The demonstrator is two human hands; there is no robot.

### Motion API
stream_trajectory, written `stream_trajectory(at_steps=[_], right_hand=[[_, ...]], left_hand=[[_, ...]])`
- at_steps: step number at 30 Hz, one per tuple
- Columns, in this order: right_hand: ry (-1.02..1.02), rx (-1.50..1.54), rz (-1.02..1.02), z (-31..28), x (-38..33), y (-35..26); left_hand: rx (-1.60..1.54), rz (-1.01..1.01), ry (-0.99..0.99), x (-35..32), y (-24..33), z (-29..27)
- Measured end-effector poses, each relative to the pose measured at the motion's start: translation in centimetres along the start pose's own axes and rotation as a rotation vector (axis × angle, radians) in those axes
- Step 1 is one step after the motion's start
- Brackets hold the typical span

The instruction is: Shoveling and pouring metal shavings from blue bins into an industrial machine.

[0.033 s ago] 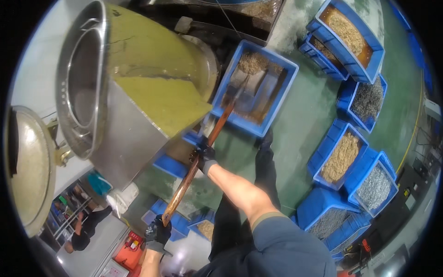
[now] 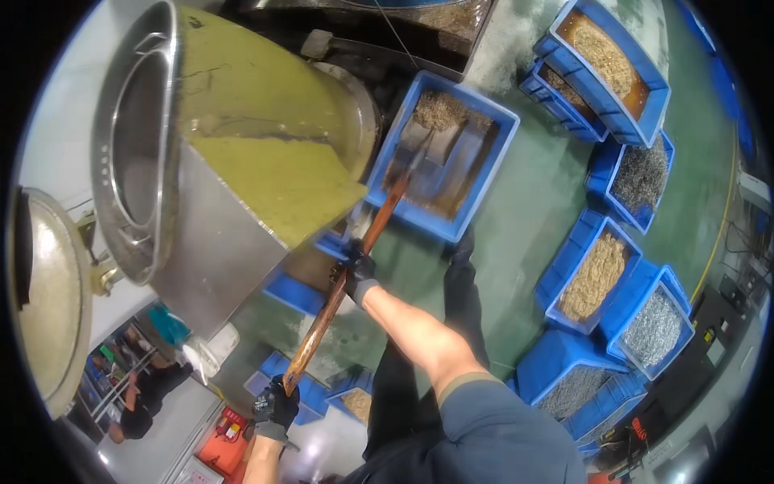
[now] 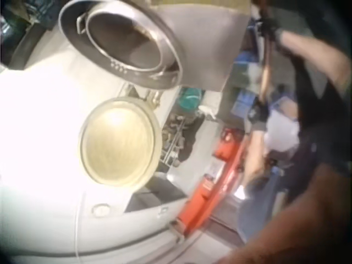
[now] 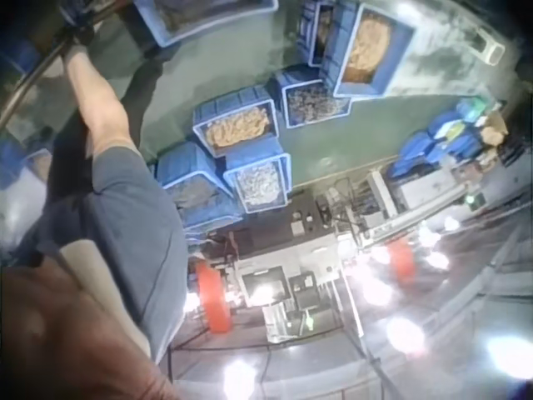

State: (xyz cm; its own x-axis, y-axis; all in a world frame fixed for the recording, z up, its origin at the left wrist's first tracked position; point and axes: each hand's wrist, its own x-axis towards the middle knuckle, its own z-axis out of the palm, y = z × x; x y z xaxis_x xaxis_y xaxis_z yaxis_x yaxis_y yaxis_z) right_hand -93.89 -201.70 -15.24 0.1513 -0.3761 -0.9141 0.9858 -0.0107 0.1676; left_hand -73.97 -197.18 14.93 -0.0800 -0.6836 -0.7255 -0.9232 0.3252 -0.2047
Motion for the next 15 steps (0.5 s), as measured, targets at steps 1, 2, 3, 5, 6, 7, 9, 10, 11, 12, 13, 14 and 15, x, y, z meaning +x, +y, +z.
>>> stream_trajectory(at_steps=[1,2,3,5,6,7,9,10,11,12,13,14,15], right_hand=[[-0.076,-0.013,-0.072,0.0,1.4,-0.8],[-0.089,-0.043,-0.032,-0.2,2.6,-1.6],[-0.082,-0.050,-0.036,-0.6,3.2,-1.4],[-0.208,0.028,-0.070,-0.3,3.8,0.8],[-0.004,-0.081,-0.056,-0.1,2.9,1.9],[-0.006,-0.130,-0.011,-0.7,3.7,1.3],[-0.104,-0.171,-0.275,-4.7,9.6,-4.4],[-0.126,-0.074,-0.176,-5.0,11.5,-6.7],[-0.149,0.021,-0.084,-5.3,13.0,-8.8],[-0.110,-0.123,-0.179,-5.8,13.3,-7.9],[-0.084,-0.272,-0.265,-5.2,13.3,-6.7],[0.101,-0.048,-0.187,-3.2,11.6,-5.8],[0.097,-0.055,-0.167,-4.0,12.5,-4.3]], left_hand=[[0.011,0.007,0.008,1.6,0.4,0.6],[-0.030,0.015,0.058,2.9,0.8,1.2],[-0.039,0.018,0.054,3.6,0.4,2.3],[-0.022,-0.005,0.069,4.0,-2.0,5.1],[-0.033,0.002,0.114,3.1,-3.4,6.5],[-0.043,-0.005,0.125,3.3,-3.5,7.8],[-0.069,0.041,0.144,5.0,-0.5,10.7],[-0.135,-0.016,0.110,4.8,-0.7,13.4],[-0.141,0.023,0.146,5.2,-0.1,14.8],[-0.130,-0.006,0.143,5.2,-0.8,16.7],[-0.118,-0.050,0.147,5.3,-1.3,18.8],[-0.114,-0.073,0.146,5.0,-2.1,20.4],[-0.191,-0.068,0.158,4.7,-2.9,22.1]])
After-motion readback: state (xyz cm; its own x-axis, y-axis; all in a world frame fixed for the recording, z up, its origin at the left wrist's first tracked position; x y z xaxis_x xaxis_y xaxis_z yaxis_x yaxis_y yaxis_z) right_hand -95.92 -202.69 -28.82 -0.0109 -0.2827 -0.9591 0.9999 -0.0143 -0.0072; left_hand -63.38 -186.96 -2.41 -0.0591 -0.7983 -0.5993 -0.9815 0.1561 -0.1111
